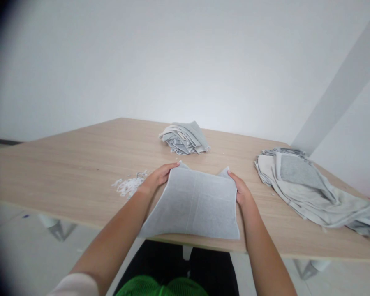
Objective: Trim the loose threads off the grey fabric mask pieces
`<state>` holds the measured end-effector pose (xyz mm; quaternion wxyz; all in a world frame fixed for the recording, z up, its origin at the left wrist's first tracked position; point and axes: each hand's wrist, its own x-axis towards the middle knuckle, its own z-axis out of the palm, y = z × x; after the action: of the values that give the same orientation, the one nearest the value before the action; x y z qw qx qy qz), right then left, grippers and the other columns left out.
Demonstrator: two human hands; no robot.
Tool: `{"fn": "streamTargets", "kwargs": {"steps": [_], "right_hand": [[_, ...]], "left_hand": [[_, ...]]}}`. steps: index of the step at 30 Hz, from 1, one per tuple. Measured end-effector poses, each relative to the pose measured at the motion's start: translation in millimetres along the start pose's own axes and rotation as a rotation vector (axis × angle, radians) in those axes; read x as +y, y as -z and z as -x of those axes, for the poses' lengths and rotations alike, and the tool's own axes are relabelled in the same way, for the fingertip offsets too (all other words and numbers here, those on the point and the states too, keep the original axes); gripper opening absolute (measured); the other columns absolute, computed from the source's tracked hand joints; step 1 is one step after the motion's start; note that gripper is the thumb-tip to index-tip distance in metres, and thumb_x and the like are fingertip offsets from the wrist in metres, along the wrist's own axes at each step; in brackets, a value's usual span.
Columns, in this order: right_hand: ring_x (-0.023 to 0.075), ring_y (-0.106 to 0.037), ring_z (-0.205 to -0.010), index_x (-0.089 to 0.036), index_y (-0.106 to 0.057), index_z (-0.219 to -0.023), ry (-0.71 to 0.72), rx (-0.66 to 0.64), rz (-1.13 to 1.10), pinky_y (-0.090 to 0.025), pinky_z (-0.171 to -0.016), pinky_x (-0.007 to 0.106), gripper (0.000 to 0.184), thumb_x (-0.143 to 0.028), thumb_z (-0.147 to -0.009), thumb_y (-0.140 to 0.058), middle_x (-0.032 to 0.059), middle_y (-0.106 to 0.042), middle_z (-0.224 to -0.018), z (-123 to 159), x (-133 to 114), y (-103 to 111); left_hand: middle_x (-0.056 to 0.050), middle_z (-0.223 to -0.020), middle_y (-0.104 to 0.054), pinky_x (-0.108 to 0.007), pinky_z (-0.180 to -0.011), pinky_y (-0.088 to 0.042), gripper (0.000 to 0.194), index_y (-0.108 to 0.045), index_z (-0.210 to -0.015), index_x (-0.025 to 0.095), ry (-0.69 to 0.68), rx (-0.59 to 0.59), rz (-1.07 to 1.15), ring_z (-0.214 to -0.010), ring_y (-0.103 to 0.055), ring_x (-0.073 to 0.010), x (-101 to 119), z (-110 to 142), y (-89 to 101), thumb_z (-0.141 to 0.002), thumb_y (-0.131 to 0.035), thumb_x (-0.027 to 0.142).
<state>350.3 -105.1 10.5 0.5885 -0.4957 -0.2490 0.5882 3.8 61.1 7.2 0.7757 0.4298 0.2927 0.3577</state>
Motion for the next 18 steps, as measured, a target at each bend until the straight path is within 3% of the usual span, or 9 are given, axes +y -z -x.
{"fn": "streamTargets", "kwargs": {"steps": [4, 8, 12, 18], "right_hand": [[0.0252, -0.079, -0.078, -0.017, -0.069, -0.107, -0.006, 0.004, -0.06, -0.066, -0.076, 0.036, 0.024, -0.039, -0.095, -0.069, 0.008, -0.08, -0.085, -1, -1, 2], [0.0242, -0.079, -0.086, -0.021, -0.069, -0.106, 0.145, 0.005, -0.09, -0.066, -0.081, 0.037, 0.016, -0.032, -0.094, -0.069, 0.0048, -0.081, -0.093, -11, 3, 6], [0.0235, -0.079, -0.091, -0.025, -0.068, -0.102, 0.214, -0.031, -0.078, -0.067, -0.083, 0.037, 0.014, -0.033, -0.09, -0.071, 0.0023, -0.081, -0.097, -21, 9, 8], [0.0227, -0.077, -0.086, -0.023, -0.068, -0.099, 0.238, -0.024, -0.039, -0.065, -0.077, 0.034, 0.019, -0.037, -0.088, -0.074, 0.0027, -0.08, -0.091, -28, 14, 10]], "left_hand": [[-0.013, -0.088, -0.08, -0.032, -0.085, -0.061, 0.024, -0.073, -0.108, 0.007, -0.013, 0.04, 0.125, -0.079, -0.077, -0.0223, 3, 1, -7.5, -0.093, -0.071, 0.026], [-0.015, -0.093, -0.08, -0.034, -0.089, -0.062, 0.027, -0.071, -0.113, 0.004, 0.036, 0.029, 0.22, -0.084, -0.078, -0.0241, 4, 1, -9.0, -0.098, -0.061, 0.023], [-0.014, -0.088, -0.08, -0.033, -0.085, -0.063, 0.024, -0.07, -0.114, 0.004, 0.044, 0.091, 0.25, -0.078, -0.078, -0.0226, 0, -2, -8.6, -0.096, -0.059, 0.016], [-0.008, -0.074, -0.076, -0.029, -0.076, -0.062, 0.014, -0.072, -0.099, 0.008, -0.007, 0.064, 0.234, -0.064, -0.073, -0.0184, -1, 0, -17.4, -0.094, -0.06, 0.013]]}}
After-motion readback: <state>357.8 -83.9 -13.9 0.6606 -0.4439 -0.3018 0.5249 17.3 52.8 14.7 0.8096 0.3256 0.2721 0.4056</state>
